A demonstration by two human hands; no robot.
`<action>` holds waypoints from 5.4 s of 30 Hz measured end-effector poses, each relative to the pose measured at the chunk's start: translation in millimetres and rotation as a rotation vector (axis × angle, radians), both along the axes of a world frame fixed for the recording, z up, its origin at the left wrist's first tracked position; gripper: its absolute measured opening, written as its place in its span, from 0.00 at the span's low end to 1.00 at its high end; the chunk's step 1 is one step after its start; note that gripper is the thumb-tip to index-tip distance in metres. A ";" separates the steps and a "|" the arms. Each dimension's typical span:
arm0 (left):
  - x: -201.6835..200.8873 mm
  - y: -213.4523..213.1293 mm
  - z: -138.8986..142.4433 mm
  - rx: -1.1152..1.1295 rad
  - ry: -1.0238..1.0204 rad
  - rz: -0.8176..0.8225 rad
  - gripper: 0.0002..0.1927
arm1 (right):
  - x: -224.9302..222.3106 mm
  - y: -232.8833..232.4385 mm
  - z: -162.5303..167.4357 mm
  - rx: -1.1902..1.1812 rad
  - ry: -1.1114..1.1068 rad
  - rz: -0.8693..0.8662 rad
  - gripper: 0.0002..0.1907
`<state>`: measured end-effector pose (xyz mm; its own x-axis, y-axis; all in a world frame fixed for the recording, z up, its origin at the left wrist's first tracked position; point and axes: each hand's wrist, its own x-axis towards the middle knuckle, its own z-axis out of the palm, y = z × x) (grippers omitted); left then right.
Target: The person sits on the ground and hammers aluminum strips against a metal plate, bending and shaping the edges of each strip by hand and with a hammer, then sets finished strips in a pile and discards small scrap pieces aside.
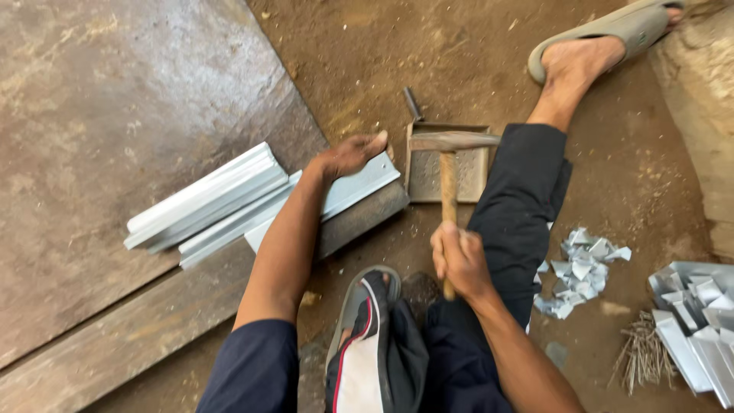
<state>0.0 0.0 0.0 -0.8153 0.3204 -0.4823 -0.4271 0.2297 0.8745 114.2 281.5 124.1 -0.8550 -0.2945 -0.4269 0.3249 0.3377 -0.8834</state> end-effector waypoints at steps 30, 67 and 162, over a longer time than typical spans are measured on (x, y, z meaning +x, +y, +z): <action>20.3 14.4 -13.7 0.055 -0.038 -0.024 0.35 | 10.8 -9.7 20.2 0.297 0.488 0.153 0.11; 59.7 3.6 78.6 -0.408 0.091 -0.140 0.37 | 31.7 87.4 3.1 0.150 -0.207 -0.202 0.14; 180.5 123.9 75.0 -1.055 1.059 -0.091 0.31 | -77.4 19.2 -106.5 -0.262 0.094 0.221 0.05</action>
<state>180.5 123.9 75.0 -0.9224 0.2779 0.2683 0.3315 0.9260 0.1806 36.8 300.6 17.6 -0.7906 -0.5656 -0.2345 0.1823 0.1481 -0.9720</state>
